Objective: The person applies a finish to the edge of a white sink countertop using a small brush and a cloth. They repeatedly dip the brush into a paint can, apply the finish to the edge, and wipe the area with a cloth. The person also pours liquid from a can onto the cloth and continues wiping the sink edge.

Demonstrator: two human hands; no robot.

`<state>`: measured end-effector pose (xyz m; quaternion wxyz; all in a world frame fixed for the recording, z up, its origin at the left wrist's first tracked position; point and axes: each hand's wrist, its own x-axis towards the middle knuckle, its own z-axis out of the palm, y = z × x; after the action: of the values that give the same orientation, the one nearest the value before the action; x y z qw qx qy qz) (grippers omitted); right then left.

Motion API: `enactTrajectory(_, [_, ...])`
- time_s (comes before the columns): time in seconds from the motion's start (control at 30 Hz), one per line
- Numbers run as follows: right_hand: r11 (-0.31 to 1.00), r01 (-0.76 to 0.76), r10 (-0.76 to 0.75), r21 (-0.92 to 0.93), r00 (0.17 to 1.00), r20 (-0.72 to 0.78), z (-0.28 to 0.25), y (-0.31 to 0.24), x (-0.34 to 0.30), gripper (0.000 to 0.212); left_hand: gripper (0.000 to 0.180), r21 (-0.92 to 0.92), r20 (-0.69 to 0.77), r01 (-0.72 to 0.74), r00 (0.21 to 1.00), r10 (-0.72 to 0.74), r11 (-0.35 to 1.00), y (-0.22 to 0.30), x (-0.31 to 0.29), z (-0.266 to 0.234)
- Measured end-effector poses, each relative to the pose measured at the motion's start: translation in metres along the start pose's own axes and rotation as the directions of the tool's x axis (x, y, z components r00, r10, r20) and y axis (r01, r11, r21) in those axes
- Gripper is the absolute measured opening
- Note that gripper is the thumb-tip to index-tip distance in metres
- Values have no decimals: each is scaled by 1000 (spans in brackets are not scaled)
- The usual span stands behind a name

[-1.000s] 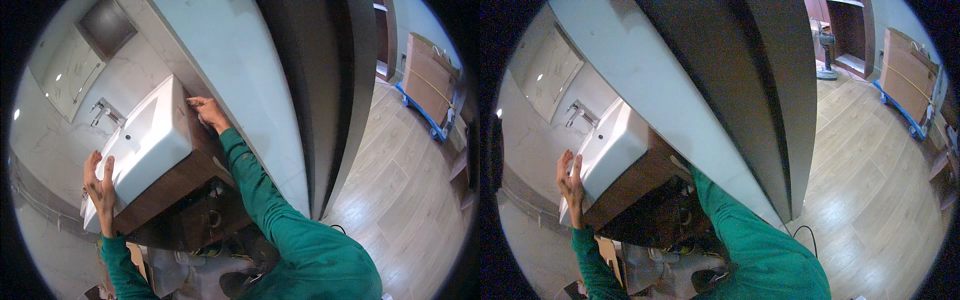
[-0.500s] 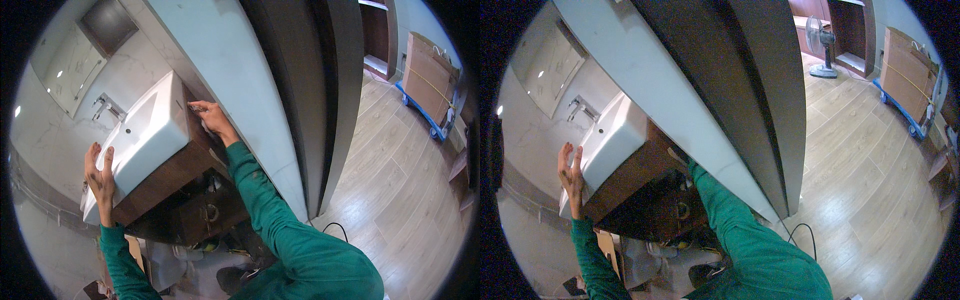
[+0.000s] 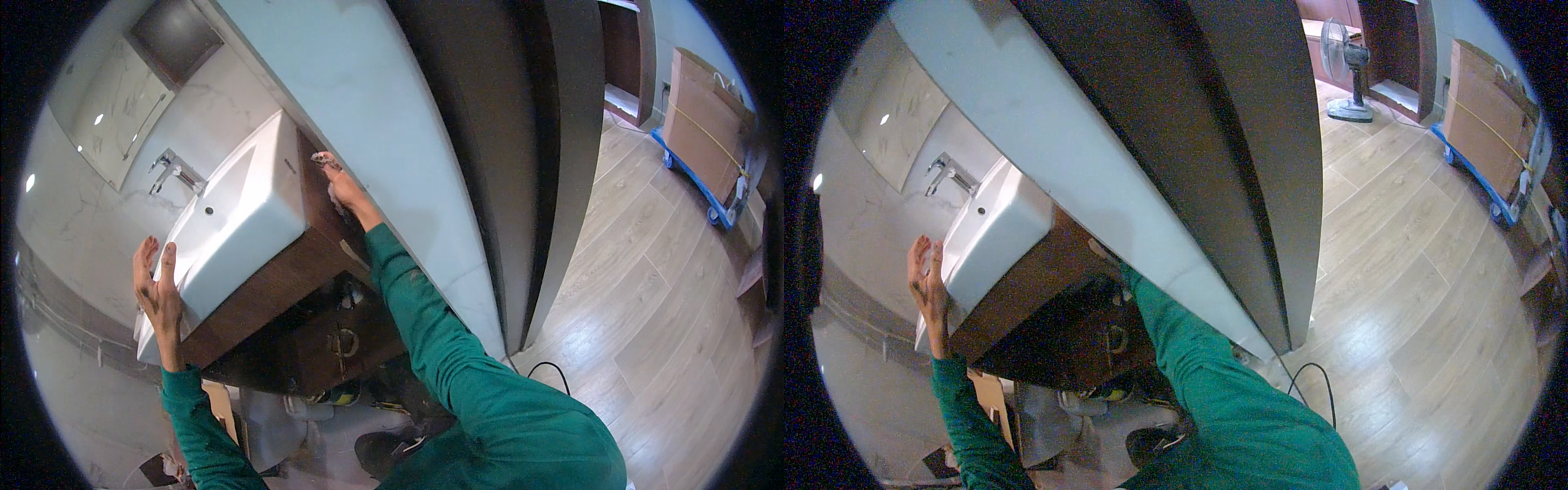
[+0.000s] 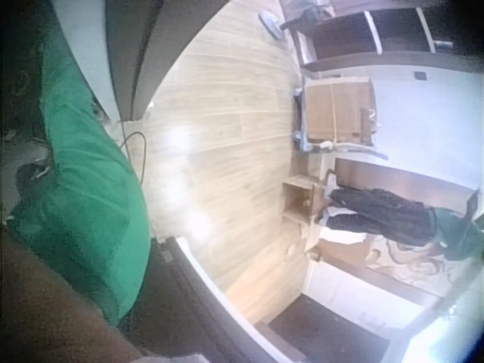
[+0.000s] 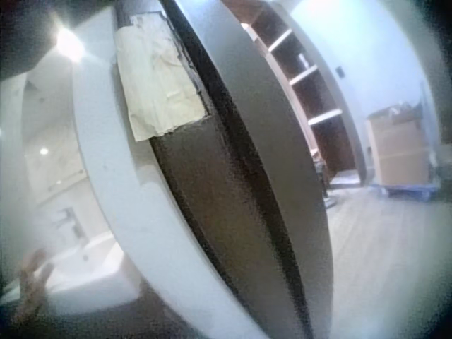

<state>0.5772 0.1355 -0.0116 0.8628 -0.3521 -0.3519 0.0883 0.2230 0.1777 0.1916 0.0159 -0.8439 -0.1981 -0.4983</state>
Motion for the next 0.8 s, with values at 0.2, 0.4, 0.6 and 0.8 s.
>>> enactTrajectory(0.2, [998, 35, -36, -42, 999, -35, 9, 28, 27, 32, 58, 50, 2, -33, 999, 33, 998, 7, -1, 1])
enactTrajectory(0.4, [992, 69, -71, -110, 997, -16, 13, 35, 34, 31, 59, 44, -5, -29, 1000, 30, 999, 11, 0, 4])
enactTrajectory(0.6, [917, 154, -147, -369, 988, 47, 6, 7, 14, 29, 59, 36, -27, 8, 1000, -7, 999, 10, -1, 7])
enactTrajectory(0.8, [915, 161, -148, -370, 987, 64, 7, -23, -9, 29, 60, 62, -33, -4, 999, 6, 998, 9, 0, 7])
